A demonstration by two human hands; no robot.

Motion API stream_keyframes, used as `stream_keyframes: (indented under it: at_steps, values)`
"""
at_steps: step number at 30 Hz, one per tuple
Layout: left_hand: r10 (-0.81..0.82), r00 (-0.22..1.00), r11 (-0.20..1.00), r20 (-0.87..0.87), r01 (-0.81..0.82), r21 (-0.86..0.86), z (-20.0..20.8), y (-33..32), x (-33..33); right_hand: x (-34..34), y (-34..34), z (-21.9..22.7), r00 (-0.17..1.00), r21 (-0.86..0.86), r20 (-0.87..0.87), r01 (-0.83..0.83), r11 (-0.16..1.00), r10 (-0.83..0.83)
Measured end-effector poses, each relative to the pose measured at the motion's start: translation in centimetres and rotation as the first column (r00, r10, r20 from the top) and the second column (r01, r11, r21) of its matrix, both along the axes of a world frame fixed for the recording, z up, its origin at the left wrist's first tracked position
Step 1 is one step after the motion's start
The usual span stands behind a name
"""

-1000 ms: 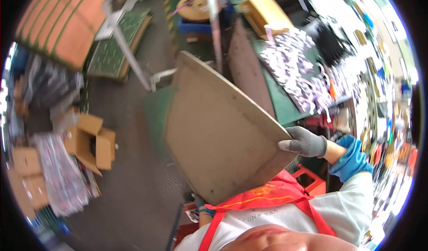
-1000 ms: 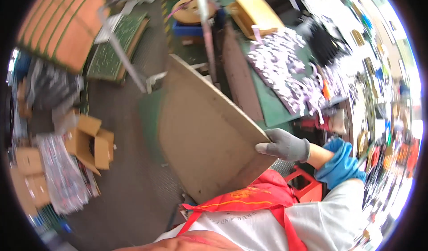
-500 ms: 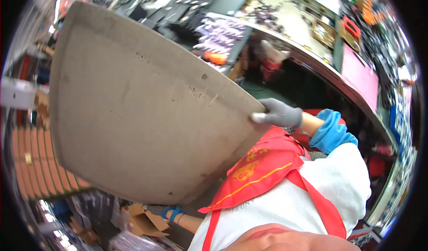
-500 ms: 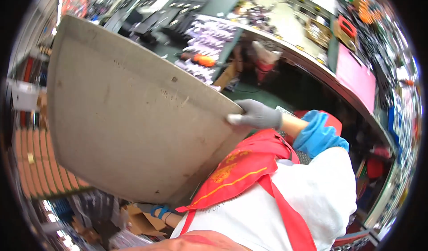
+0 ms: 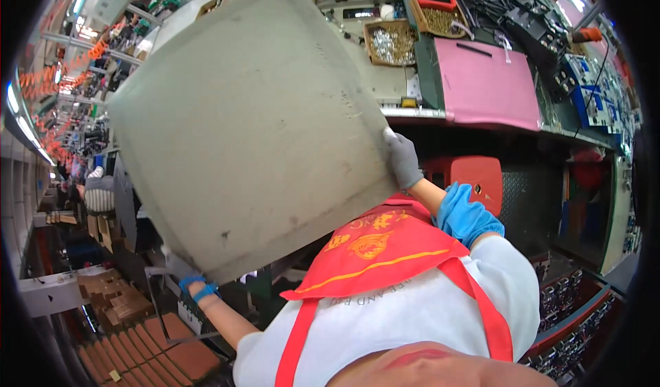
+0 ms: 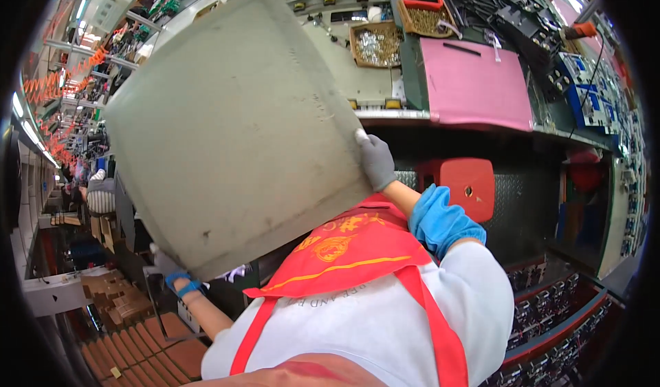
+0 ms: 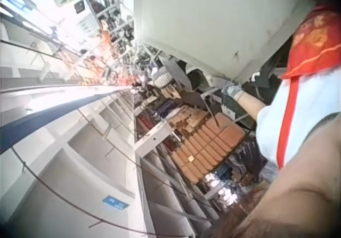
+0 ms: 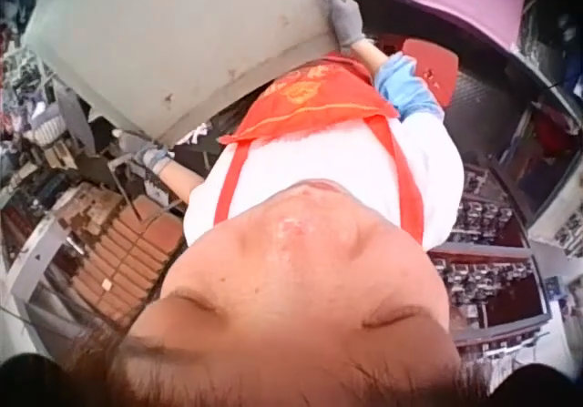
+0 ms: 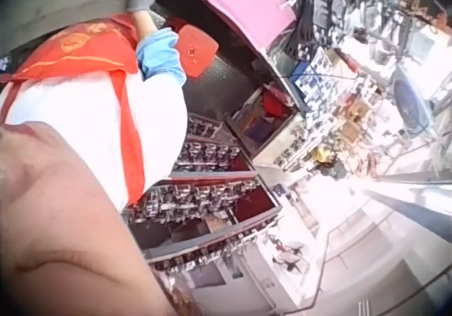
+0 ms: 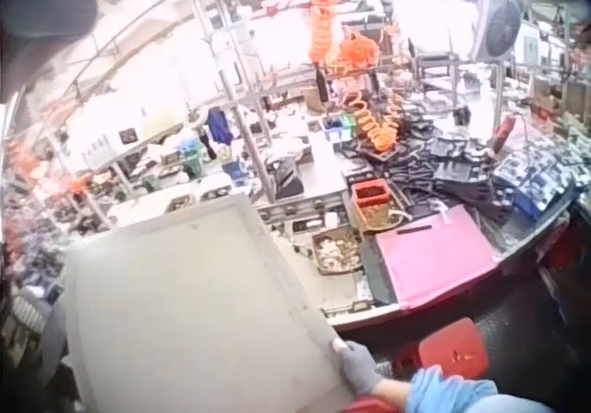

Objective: Assembling the front control panel of an arc welding machine and fetching internal connector parts.

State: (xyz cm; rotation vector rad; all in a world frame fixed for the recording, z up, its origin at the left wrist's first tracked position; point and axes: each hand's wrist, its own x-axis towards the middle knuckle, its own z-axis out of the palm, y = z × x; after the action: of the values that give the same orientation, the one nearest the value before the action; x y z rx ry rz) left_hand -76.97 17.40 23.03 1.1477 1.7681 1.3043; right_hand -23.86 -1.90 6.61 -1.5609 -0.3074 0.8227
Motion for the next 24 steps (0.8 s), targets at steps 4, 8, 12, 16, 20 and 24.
stream_keyframes:
  at_steps: [4, 8, 12, 16, 20, 24]
  values:
    - [-0.133, 0.783, 0.986, -0.607, 0.041, -0.163, -4.6, 11.8, 11.2, 7.9, 2.9, -8.0, 0.894, 0.04, 0.435, 0.104, 0.994, -0.111]
    - [-0.258, 0.824, 0.966, -0.505, 0.237, -0.106, -14.4, 23.2, 19.9, 14.4, 6.4, -8.7, 0.975, -0.177, 0.009, 0.221, 0.959, -0.223]
    - [-0.412, 0.785, 0.898, -0.462, 0.265, -0.352, -18.9, 29.4, 30.5, 18.9, 8.4, -8.6, 0.908, -0.435, 0.016, 0.383, 0.815, -0.418]
    - [-0.497, 0.711, 0.847, -0.498, 0.272, -0.457, -24.4, 34.0, 37.5, 21.5, 9.3, -11.7, 0.913, -0.575, 0.178, 0.4, 0.714, -0.368]
    - [-0.693, 0.566, 0.701, -0.447, 0.384, -0.601, -31.4, 36.9, 36.6, 20.5, 11.0, -10.3, 0.966, -0.682, 0.154, 0.258, 0.685, -0.21]
    - [-0.749, 0.59, 0.618, -0.301, 0.458, -0.639, -34.0, 38.6, 34.8, 19.5, 11.3, -12.4, 0.961, -0.607, 0.153, 0.276, 0.745, -0.231]
